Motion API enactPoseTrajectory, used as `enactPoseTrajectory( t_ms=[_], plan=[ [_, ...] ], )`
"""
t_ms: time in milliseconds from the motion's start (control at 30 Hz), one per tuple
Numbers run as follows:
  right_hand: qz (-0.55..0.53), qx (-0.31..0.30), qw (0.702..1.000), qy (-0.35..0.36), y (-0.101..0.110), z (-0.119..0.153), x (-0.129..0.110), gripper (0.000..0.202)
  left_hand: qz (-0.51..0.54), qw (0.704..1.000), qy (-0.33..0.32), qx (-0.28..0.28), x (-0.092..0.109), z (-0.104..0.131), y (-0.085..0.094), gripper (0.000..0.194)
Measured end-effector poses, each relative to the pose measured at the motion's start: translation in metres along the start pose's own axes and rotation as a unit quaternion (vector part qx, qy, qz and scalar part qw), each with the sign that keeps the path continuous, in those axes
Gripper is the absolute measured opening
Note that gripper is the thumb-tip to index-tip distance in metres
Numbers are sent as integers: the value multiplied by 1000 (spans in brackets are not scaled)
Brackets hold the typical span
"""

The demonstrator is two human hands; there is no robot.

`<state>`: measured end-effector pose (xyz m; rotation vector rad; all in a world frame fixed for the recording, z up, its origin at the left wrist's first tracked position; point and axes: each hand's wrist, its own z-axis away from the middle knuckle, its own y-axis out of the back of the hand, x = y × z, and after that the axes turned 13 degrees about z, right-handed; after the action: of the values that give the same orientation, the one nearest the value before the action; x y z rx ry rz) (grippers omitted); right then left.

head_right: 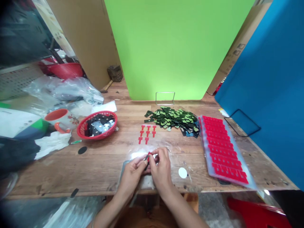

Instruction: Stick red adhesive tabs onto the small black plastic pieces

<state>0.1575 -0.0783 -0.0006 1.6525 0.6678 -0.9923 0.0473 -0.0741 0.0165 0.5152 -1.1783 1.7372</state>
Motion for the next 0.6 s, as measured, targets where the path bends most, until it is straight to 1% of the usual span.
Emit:
enactPoseTrajectory(
  t_ms=[67, 100, 133, 167, 233, 267, 300, 367, 467, 600],
  plan=[
    [-41, 17, 998, -38, 1, -2, -2, 30, 5, 1000, -6, 4, 2, 1, -2, 40],
    [-71, 19, 995, -64, 2, -5, -3, 43, 8, 1000, -6, 7, 3, 2, -3, 41],
    [-105, 9, 990, -91, 3, -7, -4, 50, 11, 1000, -4, 11, 4, 2, -3, 42],
    [-138, -17, 983, -117, 4, -9, -4, 49, 13, 1000, -2, 15, 5, 3, -4, 43],
    [-195, -90, 964, -158, 5, -13, -5, 32, 19, 1000, 3, 16, 5, 5, -4, 46],
    [-212, -118, 955, -169, 6, -14, -6, 26, 23, 1000, 5, 14, 5, 6, -4, 47],
    [-221, -132, 950, -175, 7, -14, -6, 24, 25, 1000, 9, 10, 5, 7, -4, 47],
    [-222, -131, 950, -174, 7, -13, -8, 24, 20, 1000, 12, 9, 5, 9, -3, 47],
    [-224, -134, 951, -167, 7, -9, -11, 26, -7, 1000, 8, 25, 6, 9, -2, 42],
    [-243, -151, 939, -190, 3, -6, -14, 33, -26, 999, 13, 24, 8, 8, 0, 38]
  ],
)
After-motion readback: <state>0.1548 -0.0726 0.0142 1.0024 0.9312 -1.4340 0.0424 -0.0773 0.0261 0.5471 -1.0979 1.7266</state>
